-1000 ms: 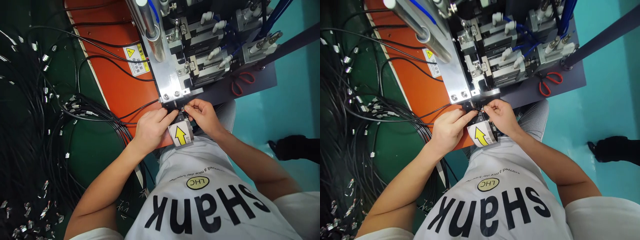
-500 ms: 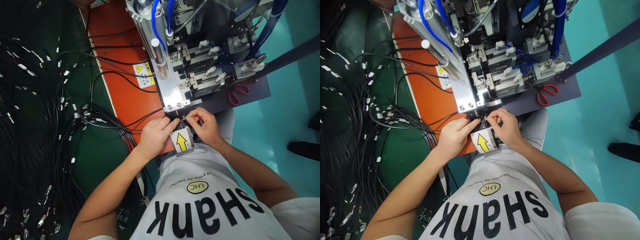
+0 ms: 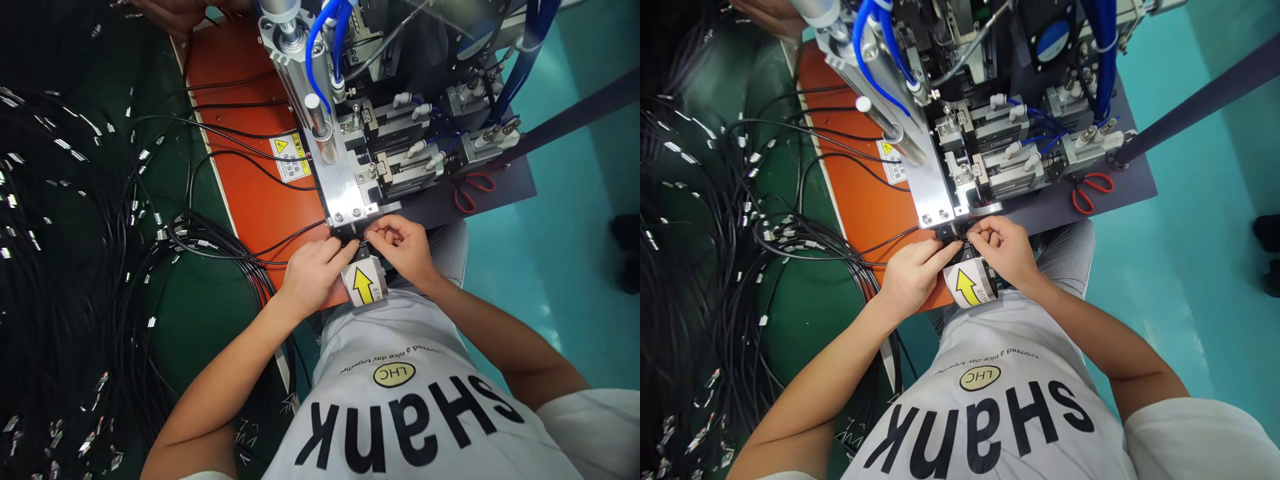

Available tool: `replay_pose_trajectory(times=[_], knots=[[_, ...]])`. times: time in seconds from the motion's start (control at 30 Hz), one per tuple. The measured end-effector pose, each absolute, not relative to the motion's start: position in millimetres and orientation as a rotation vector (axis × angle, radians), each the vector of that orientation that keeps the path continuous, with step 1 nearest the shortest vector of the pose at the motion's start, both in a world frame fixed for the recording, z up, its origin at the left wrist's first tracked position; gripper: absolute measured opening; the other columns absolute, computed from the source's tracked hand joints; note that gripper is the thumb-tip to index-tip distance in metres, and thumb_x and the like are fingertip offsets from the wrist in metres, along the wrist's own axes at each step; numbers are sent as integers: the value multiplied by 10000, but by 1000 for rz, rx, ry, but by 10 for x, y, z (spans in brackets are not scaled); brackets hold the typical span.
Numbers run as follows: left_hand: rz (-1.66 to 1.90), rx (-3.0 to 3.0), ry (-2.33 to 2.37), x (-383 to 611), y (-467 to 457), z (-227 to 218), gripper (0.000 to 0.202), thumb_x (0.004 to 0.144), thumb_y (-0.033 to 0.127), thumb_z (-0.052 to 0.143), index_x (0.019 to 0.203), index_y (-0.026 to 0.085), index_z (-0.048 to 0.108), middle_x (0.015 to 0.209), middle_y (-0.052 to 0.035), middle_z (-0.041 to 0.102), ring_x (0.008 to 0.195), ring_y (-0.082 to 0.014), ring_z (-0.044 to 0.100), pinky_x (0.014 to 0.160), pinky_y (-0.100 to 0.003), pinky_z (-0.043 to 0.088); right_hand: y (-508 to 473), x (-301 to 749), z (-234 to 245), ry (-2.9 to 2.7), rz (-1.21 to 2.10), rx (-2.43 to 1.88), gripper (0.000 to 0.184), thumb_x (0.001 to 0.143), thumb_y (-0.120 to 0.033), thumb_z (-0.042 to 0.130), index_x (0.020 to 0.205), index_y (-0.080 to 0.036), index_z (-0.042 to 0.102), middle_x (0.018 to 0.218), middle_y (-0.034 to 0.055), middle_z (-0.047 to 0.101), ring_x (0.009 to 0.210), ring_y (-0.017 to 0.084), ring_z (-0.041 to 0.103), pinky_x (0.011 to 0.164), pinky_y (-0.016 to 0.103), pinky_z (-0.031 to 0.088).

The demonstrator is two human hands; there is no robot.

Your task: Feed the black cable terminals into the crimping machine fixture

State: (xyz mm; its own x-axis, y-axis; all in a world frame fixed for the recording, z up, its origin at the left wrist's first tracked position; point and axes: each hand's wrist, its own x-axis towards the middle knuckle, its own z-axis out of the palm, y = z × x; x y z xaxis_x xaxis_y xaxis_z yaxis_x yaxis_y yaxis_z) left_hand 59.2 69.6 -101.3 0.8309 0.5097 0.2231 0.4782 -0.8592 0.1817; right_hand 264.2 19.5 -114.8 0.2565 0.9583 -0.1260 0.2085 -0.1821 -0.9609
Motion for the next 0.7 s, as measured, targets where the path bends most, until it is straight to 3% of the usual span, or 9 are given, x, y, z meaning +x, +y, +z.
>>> replay_pose_trajectory(times=[0.1, 0.17, 0.3, 0.53, 0.7], knots=[[403, 2941, 768, 593, 695, -1003, 342, 992, 160, 397, 1267, 165, 598, 876, -68, 678, 728, -172, 578, 643, -314, 399, 189, 2626, -1143, -1117, 899, -1632, 98, 840, -297, 687, 817, -203, 688, 753, -10, 604, 543, 96, 456, 573, 277, 406], [401, 2982, 764, 594, 697, -998, 342, 992, 163, 387, 1257, 174, 603, 867, -65, 681, 701, -167, 573, 630, -316, 390, 173, 2638, -1148, -1103, 939, -1657, 123, 850, -322, 677, 813, -205, 675, 695, -22, 590, 510, 92, 443, 535, 266, 383], [343, 3008, 744, 601, 715, -973, 341, 990, 153, 368, 1218, 178, 620, 854, -67, 680, 696, -165, 584, 628, -313, 399, 174, 2675, -1196, -984, 1175, -1662, 199, 851, -392, 678, 803, -202, 648, 582, -48, 533, 443, 81, 403, 436, 237, 288], [349, 2695, 702, 624, 808, -835, 353, 966, 89, 348, 1194, 145, 612, 905, -66, 669, 805, -167, 622, 681, -273, 476, 286, 2754, -1220, -814, 1540, -1550, 214, 833, -356, 683, 725, -178, 631, 651, -6, 590, 481, 90, 448, 436, 235, 341], [358, 2583, 716, 631, 819, -808, 340, 940, 67, 366, 1154, 134, 621, 885, -66, 651, 767, -161, 603, 632, -256, 469, 90, 2770, -1132, -1203, 1073, -1638, 177, 923, -321, 589, 1039, -243, 698, 938, 31, 681, 622, 131, 547, 590, 286, 451]])
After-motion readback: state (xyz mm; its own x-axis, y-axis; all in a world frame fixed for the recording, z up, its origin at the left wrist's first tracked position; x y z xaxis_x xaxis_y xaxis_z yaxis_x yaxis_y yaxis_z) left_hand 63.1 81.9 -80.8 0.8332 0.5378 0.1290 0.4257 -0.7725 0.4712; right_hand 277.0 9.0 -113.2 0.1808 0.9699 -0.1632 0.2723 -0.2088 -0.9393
